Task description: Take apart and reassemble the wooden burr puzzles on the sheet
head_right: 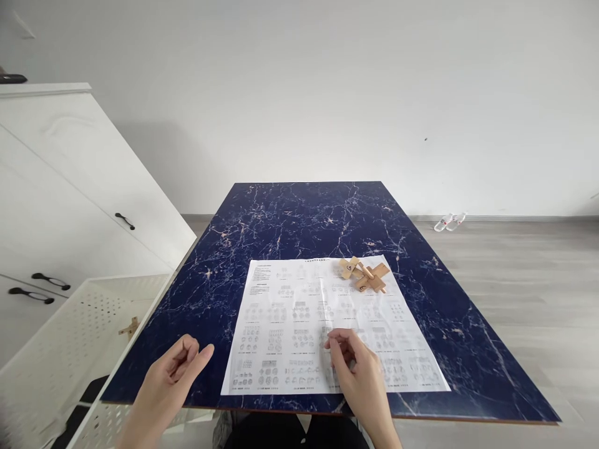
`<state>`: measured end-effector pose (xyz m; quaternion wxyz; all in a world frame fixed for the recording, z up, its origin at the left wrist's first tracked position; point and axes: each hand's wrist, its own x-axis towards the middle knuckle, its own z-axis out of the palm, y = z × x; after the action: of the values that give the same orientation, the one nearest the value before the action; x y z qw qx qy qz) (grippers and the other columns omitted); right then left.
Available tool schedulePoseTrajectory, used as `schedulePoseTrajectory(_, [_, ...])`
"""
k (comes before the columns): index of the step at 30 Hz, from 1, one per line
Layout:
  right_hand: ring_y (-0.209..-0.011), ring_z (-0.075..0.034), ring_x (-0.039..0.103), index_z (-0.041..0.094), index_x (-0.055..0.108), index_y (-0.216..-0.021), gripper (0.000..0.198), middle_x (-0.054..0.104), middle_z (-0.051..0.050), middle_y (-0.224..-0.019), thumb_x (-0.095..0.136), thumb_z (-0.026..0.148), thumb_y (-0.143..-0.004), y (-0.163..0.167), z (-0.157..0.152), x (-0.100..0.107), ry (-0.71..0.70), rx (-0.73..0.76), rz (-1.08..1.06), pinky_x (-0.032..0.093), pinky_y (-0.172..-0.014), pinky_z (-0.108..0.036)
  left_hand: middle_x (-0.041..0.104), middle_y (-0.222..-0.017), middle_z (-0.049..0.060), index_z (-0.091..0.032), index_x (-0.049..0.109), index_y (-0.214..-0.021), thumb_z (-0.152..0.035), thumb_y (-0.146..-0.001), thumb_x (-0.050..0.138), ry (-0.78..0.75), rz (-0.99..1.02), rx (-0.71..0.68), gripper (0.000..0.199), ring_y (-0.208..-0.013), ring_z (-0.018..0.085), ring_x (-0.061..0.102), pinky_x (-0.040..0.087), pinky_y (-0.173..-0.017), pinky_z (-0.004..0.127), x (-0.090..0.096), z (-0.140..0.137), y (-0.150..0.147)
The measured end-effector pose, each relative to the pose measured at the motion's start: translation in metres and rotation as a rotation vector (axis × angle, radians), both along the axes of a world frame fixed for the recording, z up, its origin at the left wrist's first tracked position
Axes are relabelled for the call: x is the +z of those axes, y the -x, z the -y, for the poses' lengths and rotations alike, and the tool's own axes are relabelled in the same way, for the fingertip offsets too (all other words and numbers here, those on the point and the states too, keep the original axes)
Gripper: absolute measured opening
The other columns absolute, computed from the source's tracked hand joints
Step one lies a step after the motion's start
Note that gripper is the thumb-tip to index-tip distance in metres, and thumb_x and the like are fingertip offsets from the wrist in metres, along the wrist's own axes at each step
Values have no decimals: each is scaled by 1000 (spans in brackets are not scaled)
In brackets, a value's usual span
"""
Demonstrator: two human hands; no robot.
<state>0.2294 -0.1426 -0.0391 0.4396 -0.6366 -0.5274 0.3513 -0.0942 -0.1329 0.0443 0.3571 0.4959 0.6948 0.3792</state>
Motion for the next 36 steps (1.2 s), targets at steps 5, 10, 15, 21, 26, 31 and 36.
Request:
schedulePoseTrajectory(5, [-66, -20, 68, 24, 71, -103, 39, 79, -8, -91, 56, 59, -106, 0, 1, 0, 3, 1, -1, 54, -61, -30, 18, -68, -6, -24, 16, -71, -53, -90, 68, -44, 142, 76, 63, -62, 13, 19, 26, -55, 27, -16, -12, -1])
schedulePoseTrajectory(10, [-66, -20, 67, 25, 72, -103, 40, 78, -8, -95, 56, 61, -106, 3, 3, 3, 10, -17, -7, 54, -61, -30, 18, -63, -6, -24, 15, -70, -44, -93, 64, -122, 159, -28, 58, -57, 12, 19, 21, -53, 29, -28, -24, -14])
schedulePoseTrajectory(15, [-64, -20, 64, 24, 73, -101, 44, 79, -10, -93, 58, 64, -104, 6, 3, 5, -11, -53, -9, 54, -58, -30, 14, -57, -6, -23, 14, -65, -32, -97, 56, -197, 120, -373, 53, -51, 9, 15, 15, -49, 29, -33, -32, -33])
schedulePoseTrajectory(21, [-63, -19, 64, 24, 73, -99, 45, 78, -7, -90, 57, 66, -103, 6, 2, 7, -5, -53, 18, 54, -60, -30, 15, -53, -6, -21, 16, -61, -29, -92, 62, -204, 123, -526, 56, -47, 7, 17, 15, -50, 29, -42, -46, -41])
schedulePoseTrajectory(26, [-64, -20, 64, 23, 72, -101, 44, 78, -8, -88, 58, 65, -104, 4, 3, 9, 7, -30, -16, 52, -56, -29, 18, -54, -6, -22, 15, -62, -31, -90, 62, -217, 127, -494, 56, -50, 8, 18, 16, -51, 28, -42, -73, -45])
schedulePoseTrajectory(31, [-64, -20, 64, 23, 72, -101, 43, 78, -8, -88, 60, 64, -103, 5, 3, 11, 27, -39, -41, 52, -58, -30, 17, -57, -6, -23, 16, -62, -34, -87, 62, -243, 116, -408, 54, -54, 9, 17, 15, -54, 28, -42, -108, -47])
schedulePoseTrajectory(36, [-63, -19, 64, 24, 72, -100, 43, 77, -7, -86, 60, 64, -103, 4, 3, 10, 28, -50, -31, 50, -55, -29, 20, -56, -6, -23, 17, -60, -32, -83, 63, -292, 95, -384, 53, -54, 9, 19, 15, -55, 29, -45, -147, -49])
